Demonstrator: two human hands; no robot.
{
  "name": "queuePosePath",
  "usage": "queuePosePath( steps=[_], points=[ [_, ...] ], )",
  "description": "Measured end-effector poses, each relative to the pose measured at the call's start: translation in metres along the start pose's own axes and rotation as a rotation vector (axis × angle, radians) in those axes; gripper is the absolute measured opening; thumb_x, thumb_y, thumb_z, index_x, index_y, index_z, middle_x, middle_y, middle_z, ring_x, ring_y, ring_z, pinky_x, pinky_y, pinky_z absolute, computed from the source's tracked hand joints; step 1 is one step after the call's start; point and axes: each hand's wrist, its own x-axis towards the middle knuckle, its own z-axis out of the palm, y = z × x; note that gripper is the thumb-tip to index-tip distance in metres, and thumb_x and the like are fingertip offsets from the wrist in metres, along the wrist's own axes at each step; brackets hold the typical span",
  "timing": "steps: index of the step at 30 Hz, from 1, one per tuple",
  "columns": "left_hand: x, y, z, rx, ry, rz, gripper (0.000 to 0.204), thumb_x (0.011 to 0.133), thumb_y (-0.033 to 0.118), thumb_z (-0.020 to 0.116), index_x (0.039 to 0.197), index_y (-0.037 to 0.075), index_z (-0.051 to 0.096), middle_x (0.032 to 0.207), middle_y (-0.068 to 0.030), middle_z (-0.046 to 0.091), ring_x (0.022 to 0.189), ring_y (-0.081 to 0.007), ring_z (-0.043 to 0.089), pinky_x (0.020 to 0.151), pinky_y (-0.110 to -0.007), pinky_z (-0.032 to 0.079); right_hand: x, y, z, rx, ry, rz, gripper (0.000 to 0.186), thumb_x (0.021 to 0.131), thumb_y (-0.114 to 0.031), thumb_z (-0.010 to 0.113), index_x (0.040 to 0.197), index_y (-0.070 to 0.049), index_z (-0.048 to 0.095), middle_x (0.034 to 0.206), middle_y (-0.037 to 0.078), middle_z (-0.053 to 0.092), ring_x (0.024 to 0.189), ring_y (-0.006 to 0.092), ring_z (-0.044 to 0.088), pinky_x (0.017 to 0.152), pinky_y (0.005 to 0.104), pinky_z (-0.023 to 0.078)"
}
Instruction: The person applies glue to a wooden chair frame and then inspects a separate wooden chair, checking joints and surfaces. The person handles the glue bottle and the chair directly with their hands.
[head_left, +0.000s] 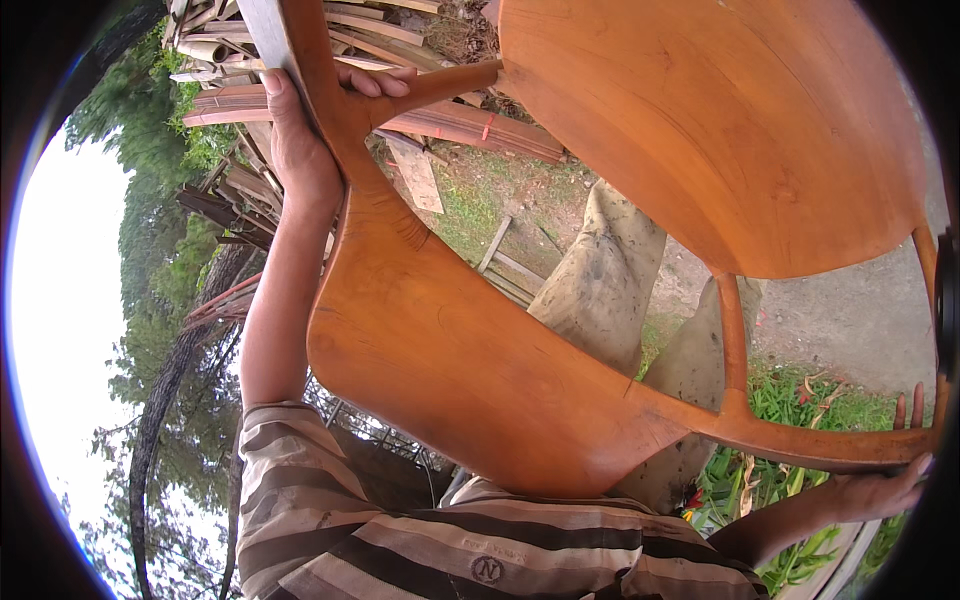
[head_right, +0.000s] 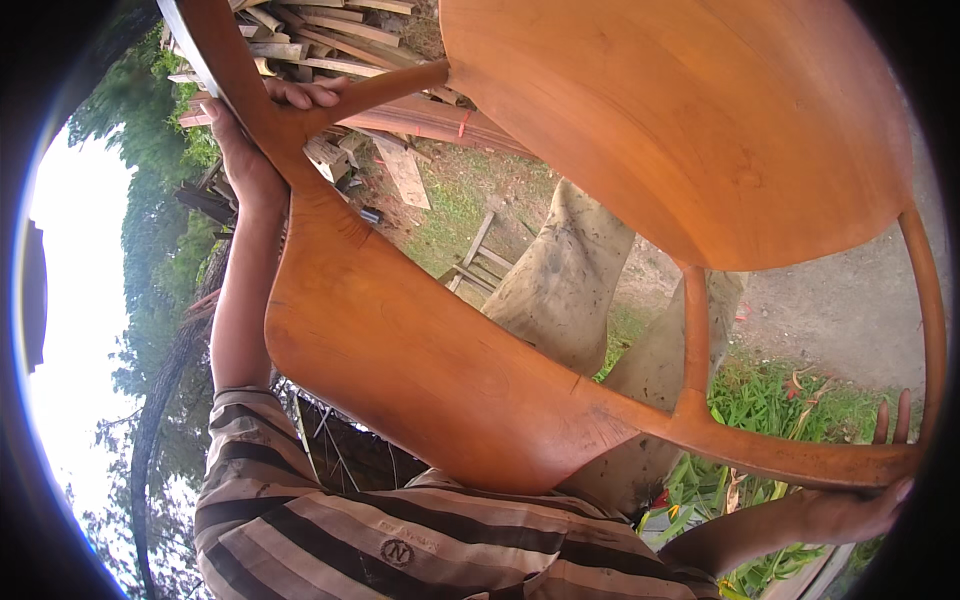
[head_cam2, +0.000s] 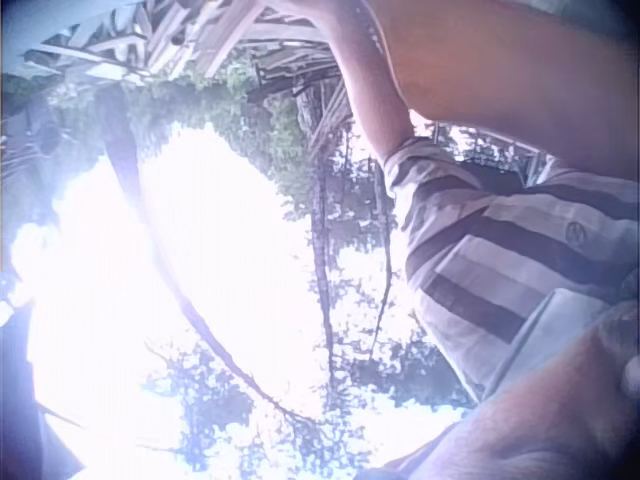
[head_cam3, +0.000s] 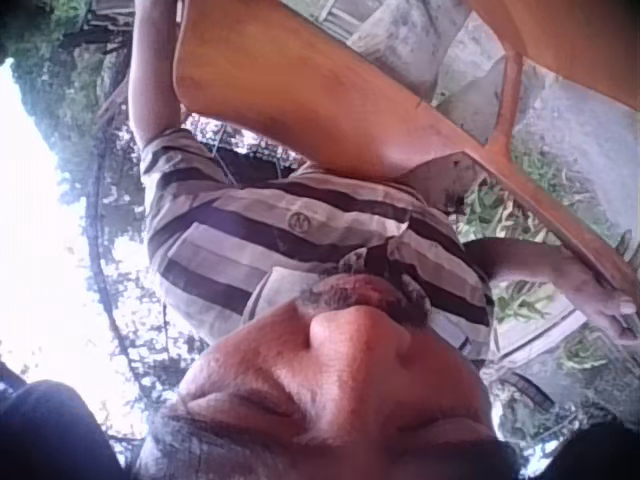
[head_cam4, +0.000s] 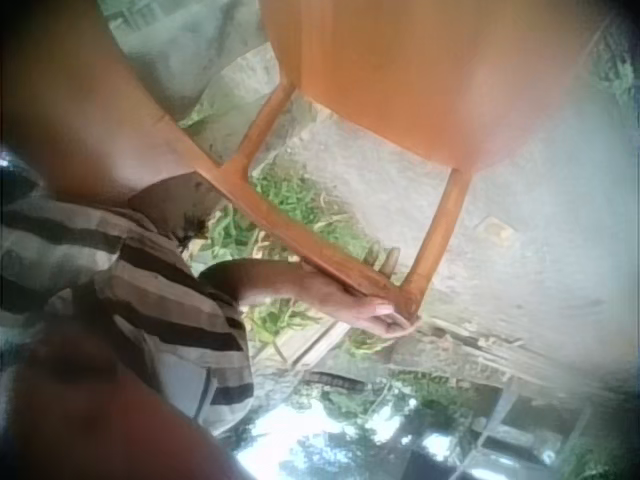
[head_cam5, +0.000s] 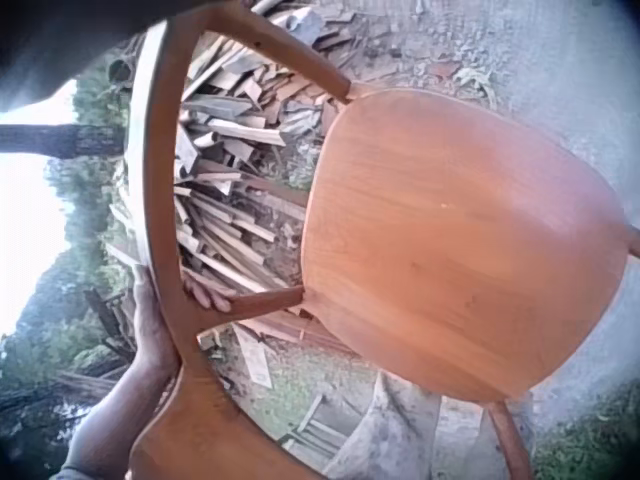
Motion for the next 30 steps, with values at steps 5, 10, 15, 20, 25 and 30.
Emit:
queuePosePath(
  steps=[5,10,15,20,25,30],
  points=[
    [0.009,-0.003,0.003,0.025,-0.011,0.034,0.063,0.112,0.053,0.020,0.102,0.000,0.052,0.097,-0.0263,0.071,0.111,-0.0380,0.068,0.109,-0.049,0.048,-0.007,-0.002,-0.006,-0.023,0.175,0.017,0.051,0.104,-0.021,0.057,0.136,0.012,0.036,0.126,0.036,0.059,0.107,0.0473,0.070,0.085,0.0487,0.065],
    [-0.002,0.003,-0.005,0.182,0.067,0.076,0.067,0.113,0.051,0.028,0.114,-0.007,0.061,0.101,-0.0190,0.075,0.103,-0.0258,0.071,0.098,-0.038,0.053,0.033,-0.025,-0.015,-0.536,0.094,-0.162,0.026,0.097,-0.024,0.068,0.100,0.002,0.068,0.111,0.014,0.075,0.092,0.0184,0.071,0.086,0.0316,0.055],
    [0.000,-0.004,-0.003,0.546,0.254,0.393,0.051,0.111,0.043,0.046,0.132,-0.003,0.057,0.105,-0.0161,0.075,0.098,-0.0210,0.071,0.087,-0.033,0.054,0.046,-0.027,-0.012,-0.495,-0.007,-0.180,0.022,0.095,-0.019,0.065,0.086,-0.002,0.074,0.095,0.003,0.079,0.078,0.0090,0.062,0.074,0.0268,0.047],
    [-0.005,0.018,0.022,0.938,0.265,0.675,0.060,0.113,0.033,0.038,0.160,-0.003,0.027,0.157,-0.0284,0.039,0.143,-0.0420,0.043,0.116,-0.050,0.035,0.048,-0.019,-0.019,-0.433,0.003,-0.158,0.025,0.100,-0.016,0.059,0.090,-0.001,0.077,0.091,0.003,0.078,0.081,0.0105,0.064,0.077,0.0282,0.049],
    [0.005,0.028,0.053,1.289,0.189,0.954,0.064,0.105,0.017,0.051,0.163,0.008,0.027,0.167,-0.0202,0.026,0.154,-0.0411,0.025,0.124,-0.051,0.025,0.052,-0.009,-0.029,-0.405,0.011,-0.164,0.024,0.100,-0.015,0.058,0.092,-0.002,0.077,0.091,0.002,0.077,0.076,0.0098,0.060,0.073,0.0284,0.048],
    [-0.007,0.036,0.068,1.711,-0.041,0.765,0.065,0.099,0.026,0.058,0.161,0.024,0.037,0.164,0.0043,0.039,0.155,-0.0248,0.030,0.129,-0.050,0.014,0.054,-0.013,-0.028,-0.494,0.005,-0.129,0.023,0.098,-0.014,0.058,0.092,-0.002,0.076,0.091,0.002,0.078,0.072,0.0076,0.057,0.068,0.0269,0.045]
  ],
)
